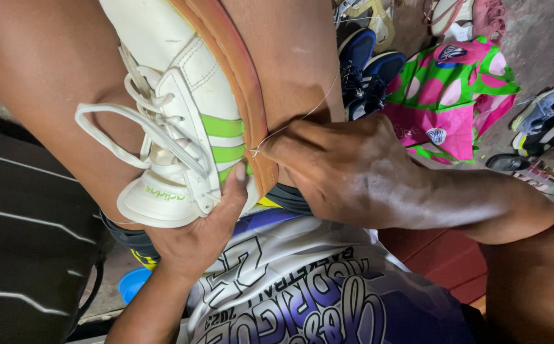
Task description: The person is repairing a white and green sneaker by hand-sewing the sole to the upper. They use a needle and white thread to stitch along the edge of the shoe, pulling the thread tight after each pass. The task is performed while sitting on the floor in a cluttered room.
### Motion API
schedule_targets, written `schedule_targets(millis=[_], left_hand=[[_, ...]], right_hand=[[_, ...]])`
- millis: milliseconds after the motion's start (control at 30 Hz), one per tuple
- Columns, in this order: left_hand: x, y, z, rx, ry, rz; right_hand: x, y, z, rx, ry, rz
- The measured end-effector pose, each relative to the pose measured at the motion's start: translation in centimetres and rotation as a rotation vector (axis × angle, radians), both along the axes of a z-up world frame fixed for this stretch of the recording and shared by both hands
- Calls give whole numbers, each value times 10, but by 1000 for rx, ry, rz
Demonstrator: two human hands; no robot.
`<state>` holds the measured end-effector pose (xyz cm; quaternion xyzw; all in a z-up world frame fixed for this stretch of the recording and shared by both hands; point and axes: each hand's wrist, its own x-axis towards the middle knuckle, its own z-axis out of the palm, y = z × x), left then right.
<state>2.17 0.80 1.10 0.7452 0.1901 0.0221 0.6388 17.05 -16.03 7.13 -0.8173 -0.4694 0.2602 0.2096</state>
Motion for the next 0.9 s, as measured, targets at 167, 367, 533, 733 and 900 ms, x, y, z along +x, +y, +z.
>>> schedule_targets(millis=[167, 367, 533, 733, 900], left_hand=[[-1, 0, -5, 30, 8, 45], [-5, -2, -2, 30, 22, 66], [-3, -3, -1, 209, 11, 45], [1, -11, 3, 259, 16, 32], [-19, -5, 10, 76, -14, 5]], right_hand=[[0, -1, -10, 56, 111, -54], [3, -7, -15, 153, 99, -76], [-1, -5, -24, 154, -105, 45], [-3, 3, -22, 140, 55, -80], [-1, -5, -19, 234, 56, -62]])
